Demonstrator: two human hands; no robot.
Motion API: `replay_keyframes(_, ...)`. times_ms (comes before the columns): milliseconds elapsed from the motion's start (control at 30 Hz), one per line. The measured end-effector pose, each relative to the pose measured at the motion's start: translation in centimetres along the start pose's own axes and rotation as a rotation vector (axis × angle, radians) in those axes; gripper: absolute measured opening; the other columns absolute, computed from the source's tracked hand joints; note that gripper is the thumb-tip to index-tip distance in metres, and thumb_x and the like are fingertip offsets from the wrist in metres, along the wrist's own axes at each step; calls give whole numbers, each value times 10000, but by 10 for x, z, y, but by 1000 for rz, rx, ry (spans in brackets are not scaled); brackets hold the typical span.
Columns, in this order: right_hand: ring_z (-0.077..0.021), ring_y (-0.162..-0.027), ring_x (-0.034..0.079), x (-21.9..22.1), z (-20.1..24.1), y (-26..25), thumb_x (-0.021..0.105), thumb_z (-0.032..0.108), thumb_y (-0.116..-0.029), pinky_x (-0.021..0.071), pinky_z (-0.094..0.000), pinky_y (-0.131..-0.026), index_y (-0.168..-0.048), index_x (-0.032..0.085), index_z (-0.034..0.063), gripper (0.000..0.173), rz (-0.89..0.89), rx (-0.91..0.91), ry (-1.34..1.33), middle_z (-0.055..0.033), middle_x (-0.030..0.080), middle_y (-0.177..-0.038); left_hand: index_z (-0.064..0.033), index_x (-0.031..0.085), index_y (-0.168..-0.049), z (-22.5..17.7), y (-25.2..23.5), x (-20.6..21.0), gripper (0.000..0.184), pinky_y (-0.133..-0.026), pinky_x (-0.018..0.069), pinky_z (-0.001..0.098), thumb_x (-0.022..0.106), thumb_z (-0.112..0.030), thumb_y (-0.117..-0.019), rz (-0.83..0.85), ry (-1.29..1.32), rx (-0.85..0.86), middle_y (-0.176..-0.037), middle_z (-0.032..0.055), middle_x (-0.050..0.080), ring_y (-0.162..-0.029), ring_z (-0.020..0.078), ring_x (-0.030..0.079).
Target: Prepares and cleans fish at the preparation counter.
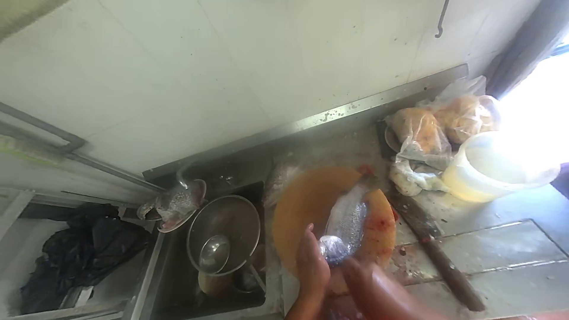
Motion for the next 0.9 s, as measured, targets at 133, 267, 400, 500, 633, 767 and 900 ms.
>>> replay_keyframes(133,-350,-839,718,-20,-2,3,478,257,-1065,590,-554,-737,-1138,641,79,253,-5,-6,17,-164,696,-894,30,550,-1412,-6,-9,-10,499,-844,568,331,288,-232,-1078,19,-7,242,-1057,135,693,-877,149,664)
replay_keyframes(267,-364,-831,729,-16,3,9,486,256,-1065,596,-564,-728,-1190,651,85,268,28,-58,19,-172,709,-887,27,530,-1438,-9,-15,-11,482,-819,577,323,324,-216,-1077,68,-25,296,-1019,128,701,-833,135,667)
replay_keyframes(400,-322,-819,712,-21,-13,0,462,276,-1069,586,-533,-731,-1134,642,93,265,7,-8,-4,-140,688,-870,29,531,-1439,-5,-15,-11,471,-873,575,325,343,-205,-1077,114,-36,320,-1130,147,705,-917,136,683)
replay_keyframes(500,-363,-851,725,-13,3,6,490,249,-1067,591,-568,-749,-1176,652,66,268,58,-56,-40,-181,706,-909,23,565,-1411,-2,-17,-8,462,-893,564,315,354,-192,-1061,91,-37,279,-1219,150,698,-957,130,687)
replay_keyframes(633,-307,-824,711,-10,-15,-5,471,266,-1066,589,-519,-740,-1115,653,86,261,13,-3,-73,-139,691,-885,6,569,-1415,2,-11,-8,474,-984,527,335,373,-230,-1053,119,-21,184,-1332,154,653,-1113,154,660)
replay_keyframes(767,-320,-829,705,-5,-6,2,466,279,-1075,579,-536,-752,-1118,652,72,281,111,-47,-89,-151,687,-886,22,559,-1417,10,-7,-6,520,-1087,482,375,318,-279,-1067,157,-14,181,-1406,169,612,-1259,190,612)
replay_keyframes(900,-315,-846,705,-6,-24,-4,466,265,-1068,584,-530,-762,-1104,642,72,264,41,19,-82,-148,683,-903,17,538,-1442,14,-4,-4,533,-1110,467,380,330,-296,-1064,201,-3,183,-1448,166,582,-1303,195,586)
Point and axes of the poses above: each hand's wrist, its own y-axis away from the middle knuckle, its own x-axis out of the palm, z = x × y, the point moved 4 cm from there along -y, towards the middle knuckle
